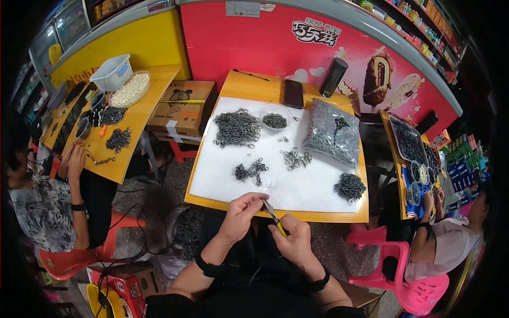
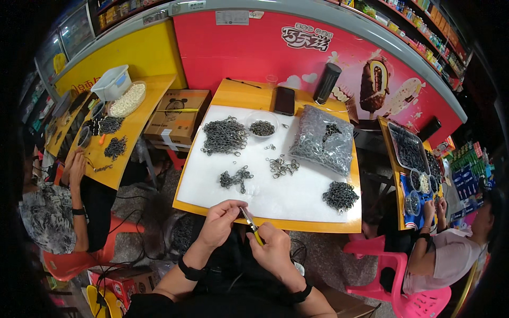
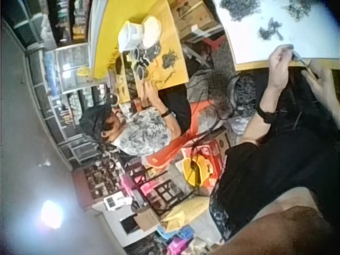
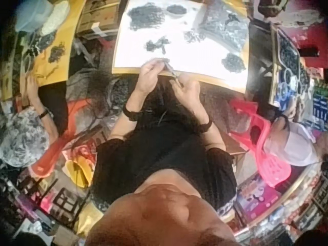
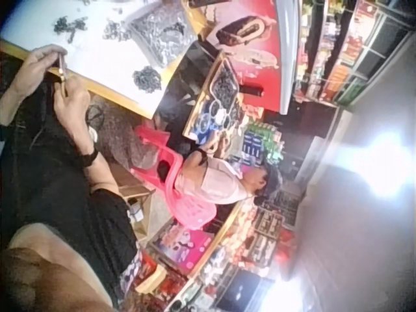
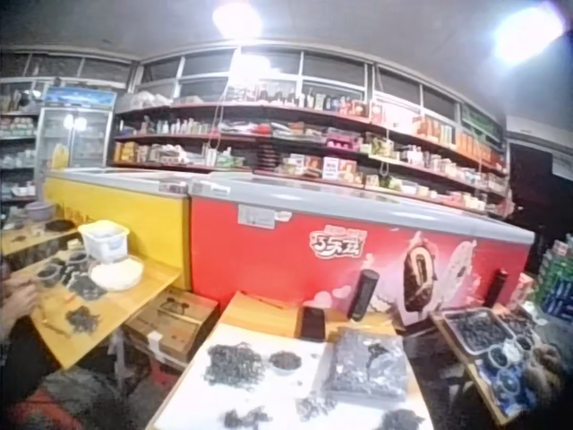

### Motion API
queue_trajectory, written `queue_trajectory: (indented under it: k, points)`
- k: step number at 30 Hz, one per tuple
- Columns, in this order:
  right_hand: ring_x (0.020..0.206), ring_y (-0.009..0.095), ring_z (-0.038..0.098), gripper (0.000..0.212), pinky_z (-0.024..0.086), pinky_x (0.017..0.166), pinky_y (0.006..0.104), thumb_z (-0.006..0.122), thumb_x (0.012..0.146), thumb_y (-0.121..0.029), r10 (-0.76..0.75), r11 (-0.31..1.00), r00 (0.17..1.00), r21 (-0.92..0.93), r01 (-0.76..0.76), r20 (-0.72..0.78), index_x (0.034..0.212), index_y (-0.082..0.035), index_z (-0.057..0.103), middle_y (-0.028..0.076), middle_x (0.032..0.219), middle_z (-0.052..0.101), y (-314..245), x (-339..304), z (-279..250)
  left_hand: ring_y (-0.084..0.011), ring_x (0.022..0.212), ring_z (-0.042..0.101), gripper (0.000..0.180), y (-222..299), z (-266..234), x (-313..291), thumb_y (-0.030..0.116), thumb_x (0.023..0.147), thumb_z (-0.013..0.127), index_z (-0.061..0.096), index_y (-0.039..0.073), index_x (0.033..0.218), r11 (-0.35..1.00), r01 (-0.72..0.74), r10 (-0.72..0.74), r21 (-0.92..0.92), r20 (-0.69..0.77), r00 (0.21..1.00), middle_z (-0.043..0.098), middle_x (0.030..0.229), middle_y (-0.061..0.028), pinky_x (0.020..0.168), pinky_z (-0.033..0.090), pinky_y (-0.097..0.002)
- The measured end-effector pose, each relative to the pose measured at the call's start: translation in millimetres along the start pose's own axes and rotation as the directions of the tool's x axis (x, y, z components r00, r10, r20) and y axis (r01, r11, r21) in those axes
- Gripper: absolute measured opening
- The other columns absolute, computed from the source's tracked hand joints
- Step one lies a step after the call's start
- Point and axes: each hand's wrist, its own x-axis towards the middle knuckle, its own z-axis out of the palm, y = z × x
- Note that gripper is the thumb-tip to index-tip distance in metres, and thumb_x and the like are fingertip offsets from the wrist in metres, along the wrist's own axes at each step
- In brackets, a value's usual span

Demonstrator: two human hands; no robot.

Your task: Manually assemble small metal rings and links into chains using pliers.

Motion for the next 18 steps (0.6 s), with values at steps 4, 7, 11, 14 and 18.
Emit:
queue_trajectory:
  k: [4,7,11,14,18]
  points:
    - [0.061,0.038,0.059,0.029,0.043,0.054,0.0451,0.079,0.077,-0.012,-0.025,1.0,1.0,0.014,0.025,-0.003,0.066,-0.001,0.054,0.017,0.069,0.056,0.5,-1.3,-1.0,-0.0096,0.074,0.058,0.019,4.1,0.8,-4.8,0.008,0.103,0.057,0.067,-0.006,0.11,0.993,0.065,-0.058,-0.098,0.068,0.996,0.066,0.085,-0.0059,0.072,0.049,-0.0244]
    - [0.061,0.038,0.059,0.028,0.043,0.054,0.0447,0.079,0.076,-0.01,-0.038,0.998,0.999,0.041,0.038,-0.003,0.066,-0.001,0.054,0.016,0.07,0.056,1.3,-1.4,-4.3,-0.0062,0.058,0.051,0.016,7.2,-6.1,-6.5,0.006,0.101,0.059,0.068,-0.006,0.107,0.968,0.145,-0.125,-0.207,0.103,0.987,0.065,0.081,-0.0059,0.054,0.042,-0.0209]
    - [0.061,0.037,0.058,0.03,0.043,0.054,0.0439,0.081,0.074,-0.01,-0.094,0.992,0.996,0.087,0.094,0.002,0.066,0.0,0.053,0.015,0.07,0.055,6.6,-2.2,-8.1,-0.0025,0.049,0.043,0.01,20.2,-7.0,-8.1,0.004,0.096,0.067,0.071,-0.005,0.099,0.963,0.211,-0.205,-0.169,0.053,0.977,0.064,0.074,-0.0052,0.043,0.031,-0.0184]
    - [0.062,0.036,0.058,0.031,0.043,0.055,0.043,0.081,0.074,-0.011,-0.119,0.989,0.992,0.1,0.113,0.05,0.066,-0.001,0.053,0.014,0.07,0.056,10.5,0.6,-15.9,-0.0014,0.048,0.041,0.008,21.6,-6.7,-7.7,0.003,0.093,0.07,0.072,-0.005,0.095,0.979,0.185,-0.183,-0.087,0.028,0.983,0.063,0.071,-0.0042,0.042,0.029,-0.0177]
    - [0.071,0.034,0.06,0.031,0.043,0.064,0.0411,0.081,0.075,-0.015,-0.244,0.969,0.953,0.013,0.245,0.181,0.069,-0.001,0.055,0.015,0.077,0.06,16.9,15.2,-42.6,-0.0021,0.054,0.046,0.006,20.4,-6.0,-9.3,0.002,0.092,0.071,0.073,-0.004,0.092,0.996,0.085,-0.085,-0.006,-0.024,0.996,0.063,0.07,-0.0026,0.048,0.033,-0.0181]
